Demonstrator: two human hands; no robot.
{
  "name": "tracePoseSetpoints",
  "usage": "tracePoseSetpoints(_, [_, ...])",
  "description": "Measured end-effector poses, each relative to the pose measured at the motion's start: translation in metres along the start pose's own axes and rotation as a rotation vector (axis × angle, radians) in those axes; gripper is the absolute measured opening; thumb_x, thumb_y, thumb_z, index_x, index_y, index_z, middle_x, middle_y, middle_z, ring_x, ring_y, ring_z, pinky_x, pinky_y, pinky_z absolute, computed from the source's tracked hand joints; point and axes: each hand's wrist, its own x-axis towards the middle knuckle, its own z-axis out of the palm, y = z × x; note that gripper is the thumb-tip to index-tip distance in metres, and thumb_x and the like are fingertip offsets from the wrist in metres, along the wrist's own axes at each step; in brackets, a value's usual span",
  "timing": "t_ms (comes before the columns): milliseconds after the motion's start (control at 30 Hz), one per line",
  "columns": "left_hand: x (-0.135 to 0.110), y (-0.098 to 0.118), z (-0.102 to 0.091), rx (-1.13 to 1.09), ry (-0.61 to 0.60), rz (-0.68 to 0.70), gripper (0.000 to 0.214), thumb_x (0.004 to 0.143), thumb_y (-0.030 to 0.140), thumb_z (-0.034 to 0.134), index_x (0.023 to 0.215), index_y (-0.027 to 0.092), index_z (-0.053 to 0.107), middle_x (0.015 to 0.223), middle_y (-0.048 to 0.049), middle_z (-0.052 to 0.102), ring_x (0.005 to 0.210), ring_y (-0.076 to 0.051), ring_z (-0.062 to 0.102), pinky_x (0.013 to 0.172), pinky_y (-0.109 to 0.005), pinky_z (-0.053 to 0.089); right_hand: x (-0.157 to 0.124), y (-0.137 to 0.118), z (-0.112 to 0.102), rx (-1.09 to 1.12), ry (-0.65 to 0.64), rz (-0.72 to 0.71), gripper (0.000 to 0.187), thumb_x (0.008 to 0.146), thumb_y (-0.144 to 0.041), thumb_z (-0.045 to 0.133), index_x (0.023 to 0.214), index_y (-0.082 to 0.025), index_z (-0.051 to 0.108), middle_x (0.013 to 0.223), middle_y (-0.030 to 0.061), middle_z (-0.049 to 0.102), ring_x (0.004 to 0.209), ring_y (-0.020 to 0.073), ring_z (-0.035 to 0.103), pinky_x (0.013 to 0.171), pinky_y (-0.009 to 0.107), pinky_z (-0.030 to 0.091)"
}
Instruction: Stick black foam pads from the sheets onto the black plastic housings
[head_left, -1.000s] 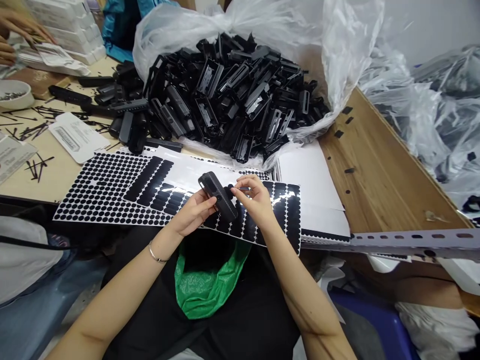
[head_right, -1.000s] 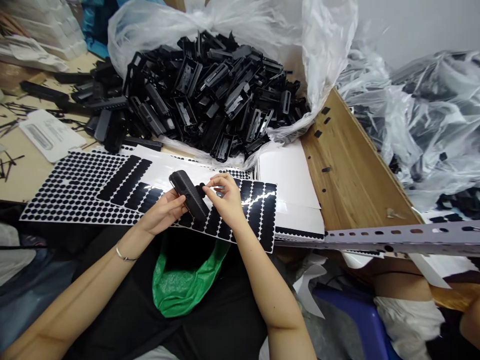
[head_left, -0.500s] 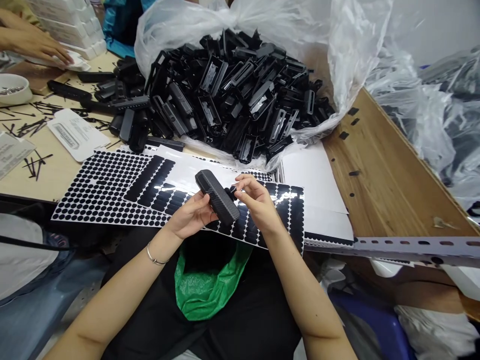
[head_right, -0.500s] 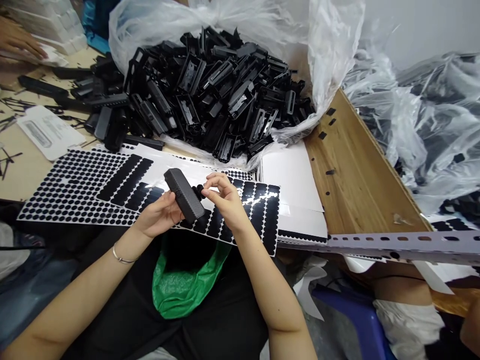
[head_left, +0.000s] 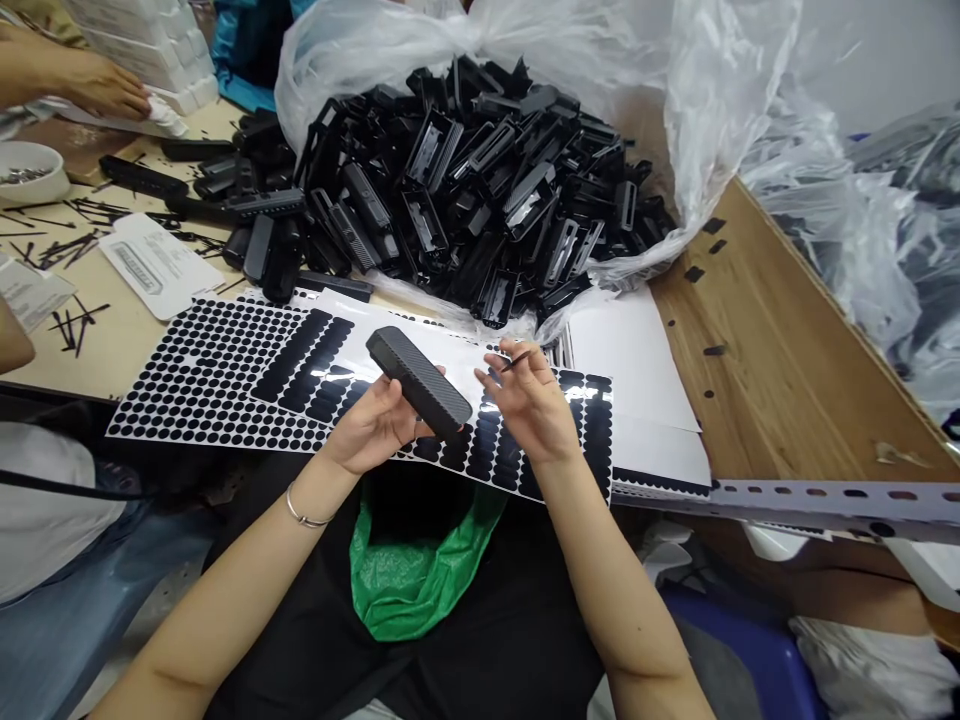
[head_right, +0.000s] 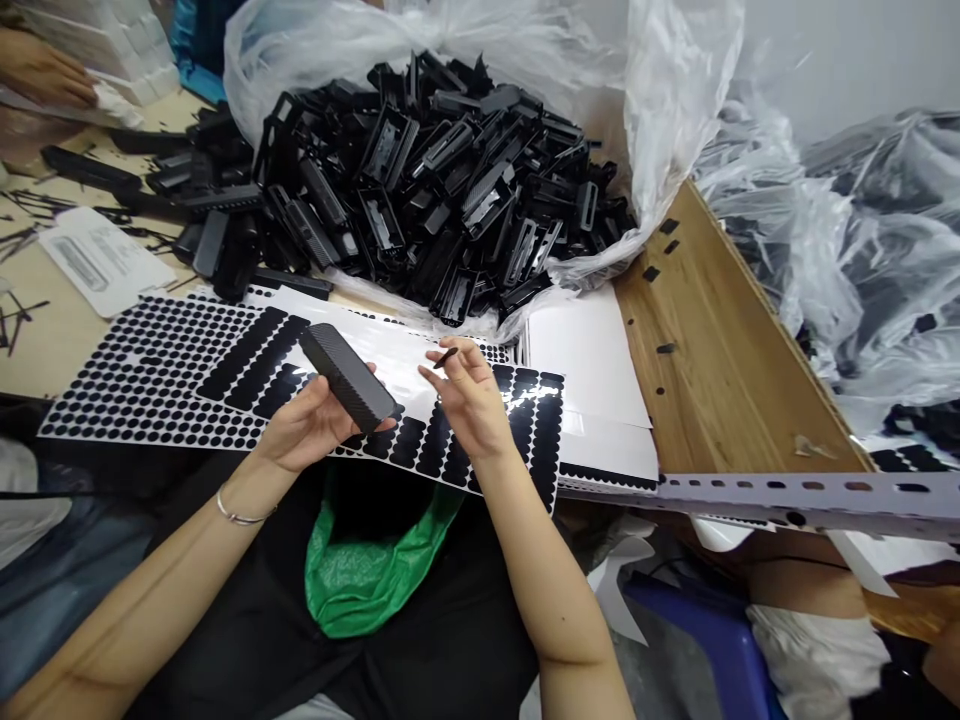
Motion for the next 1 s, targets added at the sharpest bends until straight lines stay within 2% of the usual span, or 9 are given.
tracePoseSetpoints(133, [0.002, 0.001, 0.001, 0.153, 0.029, 0.075, 0.038, 0.071, 0.037, 0.089, 0.102, 0.021, 0.073, 0.121, -0.0091, 0.074, 0.119, -0.029, 0.065, 0.1, -0.043, 0.053, -0.003, -0.015, -0.008, -0.153, 0.037, -0.013, 0.031, 0.075, -0.053, 0.08, 0.078, -0.027, 0.063, 0.122, 0.0021, 0.057, 0.108, 0.0226, 0.06, 0.102, 0.043, 0.051])
tracePoseSetpoints(233, [0.006, -0.003, -0.001, 0.293, 0.066, 0.087, 0.039, 0.072, 0.035, 0.088, 0.105, 0.02, 0.074, 0.116, -0.0098, 0.075, 0.112, -0.027, 0.067, 0.096, -0.037, 0.052, -0.008, -0.021, -0.007, -0.191, -0.013, 0.013, 0.031, 0.077, -0.053, 0.077, 0.076, -0.025, 0.065, 0.121, 0.0042, 0.057, 0.104, 0.023, 0.06, 0.099, 0.043, 0.052])
tracePoseSetpoints(367, [0.009, -0.008, -0.002, 0.429, 0.021, 0.061, 0.034, 0.074, 0.038, 0.086, 0.1, 0.019, 0.077, 0.101, -0.0073, 0.077, 0.102, -0.024, 0.068, 0.096, -0.033, 0.049, -0.013, -0.018, 0.004, -0.227, -0.086, 0.063, 0.025, 0.078, -0.047, 0.078, 0.076, -0.024, 0.069, 0.12, 0.0045, 0.059, 0.107, 0.0225, 0.059, 0.102, 0.042, 0.049])
tracePoseSetpoints(533, [0.009, -0.011, -0.003, 0.499, 0.038, 0.083, 0.036, 0.074, 0.038, 0.086, 0.103, 0.02, 0.077, 0.092, -0.0044, 0.075, 0.096, -0.022, 0.066, 0.094, -0.031, 0.047, -0.016, -0.005, 0.019, -0.215, -0.072, 0.097, 0.024, 0.077, -0.046, 0.08, 0.075, -0.024, 0.069, 0.123, 0.0037, 0.062, 0.122, 0.0247, 0.055, 0.106, 0.041, 0.044])
tracePoseSetpoints(700, [0.009, -0.013, -0.005, 0.512, 0.05, 0.076, 0.034, 0.074, 0.036, 0.086, 0.103, 0.019, 0.077, 0.092, -0.0044, 0.074, 0.094, -0.023, 0.064, 0.092, -0.032, 0.046, -0.017, -0.001, 0.025, -0.216, -0.085, 0.054, 0.025, 0.079, -0.047, 0.079, 0.076, -0.024, 0.069, 0.127, 0.0027, 0.063, 0.114, 0.0231, 0.061, 0.099, 0.04, 0.049])
tracePoseSetpoints(1000, [0.011, -0.016, -0.005, 0.538, 0.052, 0.083, 0.03, 0.073, 0.037, 0.086, 0.096, 0.018, 0.077, 0.089, -0.0036, 0.073, 0.087, -0.021, 0.062, 0.086, -0.03, 0.046, -0.014, -0.001, 0.029, -0.292, -0.098, -0.066, 0.02, 0.085, -0.043, 0.075, 0.08, -0.025, 0.068, 0.113, 0.003, 0.066, 0.111, 0.0226, 0.061, 0.099, 0.038, 0.048])
